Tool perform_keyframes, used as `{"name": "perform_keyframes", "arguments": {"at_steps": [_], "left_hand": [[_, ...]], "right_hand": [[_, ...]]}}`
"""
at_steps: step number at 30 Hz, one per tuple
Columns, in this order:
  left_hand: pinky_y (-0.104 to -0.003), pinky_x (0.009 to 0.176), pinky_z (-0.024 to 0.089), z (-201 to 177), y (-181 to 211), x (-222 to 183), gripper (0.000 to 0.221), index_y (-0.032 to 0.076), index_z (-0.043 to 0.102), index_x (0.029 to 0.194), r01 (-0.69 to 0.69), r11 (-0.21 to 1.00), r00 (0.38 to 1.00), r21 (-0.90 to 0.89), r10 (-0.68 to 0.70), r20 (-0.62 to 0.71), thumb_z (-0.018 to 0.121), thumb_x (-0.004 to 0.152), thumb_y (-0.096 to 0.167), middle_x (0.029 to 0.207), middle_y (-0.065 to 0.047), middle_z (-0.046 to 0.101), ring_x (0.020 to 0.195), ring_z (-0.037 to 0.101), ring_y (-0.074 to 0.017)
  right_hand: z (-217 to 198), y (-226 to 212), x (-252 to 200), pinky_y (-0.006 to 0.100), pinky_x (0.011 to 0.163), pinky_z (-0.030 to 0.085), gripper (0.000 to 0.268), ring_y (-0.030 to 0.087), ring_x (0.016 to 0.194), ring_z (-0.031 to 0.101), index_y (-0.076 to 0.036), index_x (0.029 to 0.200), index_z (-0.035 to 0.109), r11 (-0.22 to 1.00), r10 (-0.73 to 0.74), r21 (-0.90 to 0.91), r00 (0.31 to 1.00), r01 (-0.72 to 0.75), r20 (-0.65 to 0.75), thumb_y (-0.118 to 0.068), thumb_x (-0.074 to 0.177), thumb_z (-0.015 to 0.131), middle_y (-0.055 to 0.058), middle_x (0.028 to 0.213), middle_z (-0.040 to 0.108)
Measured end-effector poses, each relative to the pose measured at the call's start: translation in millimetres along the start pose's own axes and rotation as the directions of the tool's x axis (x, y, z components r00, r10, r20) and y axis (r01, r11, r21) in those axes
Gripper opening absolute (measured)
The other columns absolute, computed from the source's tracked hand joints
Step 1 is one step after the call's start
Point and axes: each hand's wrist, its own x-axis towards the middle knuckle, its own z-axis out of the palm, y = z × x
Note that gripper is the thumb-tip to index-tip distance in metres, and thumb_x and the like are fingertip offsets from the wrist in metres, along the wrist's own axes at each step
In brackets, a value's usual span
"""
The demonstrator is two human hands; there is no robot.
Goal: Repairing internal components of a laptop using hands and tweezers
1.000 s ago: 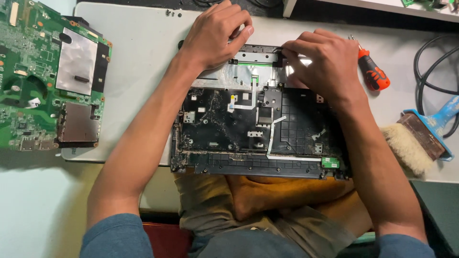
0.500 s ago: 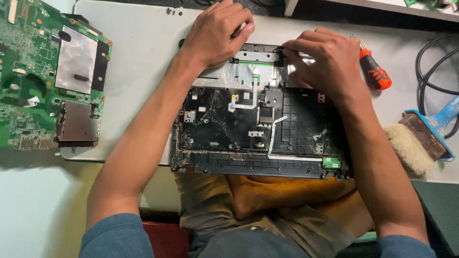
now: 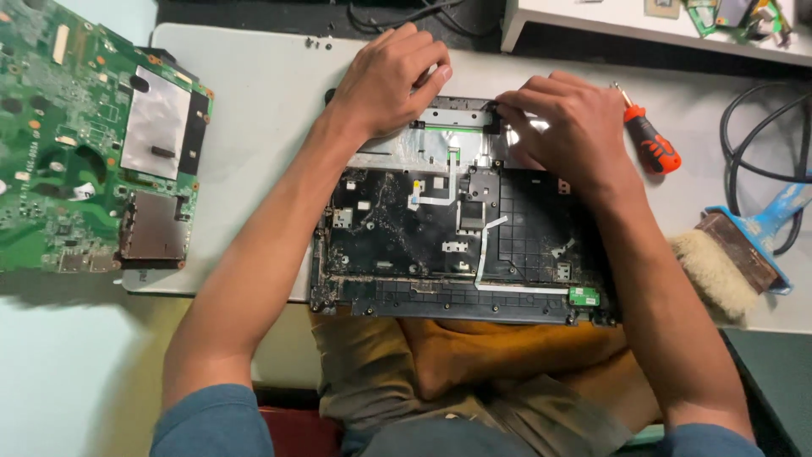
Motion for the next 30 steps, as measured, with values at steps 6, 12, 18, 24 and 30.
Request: {"name": "perform_keyframes", "arguments": {"at_steps": [6, 12, 18, 24, 30], "left_hand": [[-0.049, 0.088, 0.056, 2, 0, -2, 0.016, 0.006, 0.074, 0.108, 0.010, 1.000, 1.000, -0.008, -0.010, -0.008, 0.068, 0.121, 0.015, 0.095, -0.007, 0.070, 0.092, 0.062, -0.0298], [-0.050, 0.086, 0.057, 2, 0, -2, 0.017, 0.006, 0.073, 0.107, 0.012, 1.000, 1.000, -0.005, -0.012, -0.011, 0.069, 0.121, 0.015, 0.095, -0.007, 0.070, 0.091, 0.062, -0.0306], [-0.050, 0.085, 0.057, 3, -1, -1, 0.016, 0.007, 0.073, 0.108, 0.017, 1.000, 1.000, 0.007, -0.017, 0.002, 0.070, 0.120, 0.015, 0.097, -0.008, 0.071, 0.093, 0.063, -0.0309], [-0.049, 0.089, 0.056, 1, 1, -3, 0.016, 0.007, 0.072, 0.107, 0.006, 1.000, 1.000, 0.006, -0.006, -0.005, 0.069, 0.121, 0.014, 0.096, -0.007, 0.070, 0.092, 0.061, -0.0308], [-0.047, 0.086, 0.058, 3, -3, -2, 0.016, 0.005, 0.073, 0.107, -0.018, 1.000, 1.000, -0.006, 0.018, -0.019, 0.071, 0.121, 0.011, 0.094, -0.006, 0.068, 0.090, 0.060, -0.0284]], "right_hand": [[-2, 5, 0, 0.044, 0.051, 0.041, 0.010, 0.021, 0.082, 0.074, -0.025, 0.115, 0.094, 0.991, 0.060, 0.117, 0.997, -0.066, 0.054, -0.028, 0.124, 0.090, -0.009, 0.094, 0.080], [8, -7, 7, 0.042, 0.048, 0.038, 0.010, 0.019, 0.081, 0.075, -0.027, 0.115, 0.094, 0.993, 0.032, 0.117, 0.999, -0.032, 0.002, -0.029, 0.122, 0.087, -0.010, 0.094, 0.081], [3, 7, -2, 0.042, 0.047, 0.037, 0.009, 0.018, 0.080, 0.074, -0.032, 0.115, 0.095, 0.995, 0.064, 0.072, 0.997, -0.068, 0.048, -0.032, 0.122, 0.090, -0.012, 0.092, 0.080], [8, -4, 4, 0.043, 0.049, 0.038, 0.009, 0.021, 0.079, 0.073, -0.028, 0.115, 0.095, 0.995, 0.031, 0.098, 0.999, -0.033, 0.019, -0.030, 0.123, 0.089, -0.010, 0.095, 0.082], [2, 6, -4, 0.042, 0.051, 0.031, 0.011, 0.018, 0.082, 0.074, -0.031, 0.115, 0.094, 0.998, 0.057, 0.032, 0.997, -0.058, 0.056, -0.031, 0.126, 0.091, -0.013, 0.095, 0.080]]}}
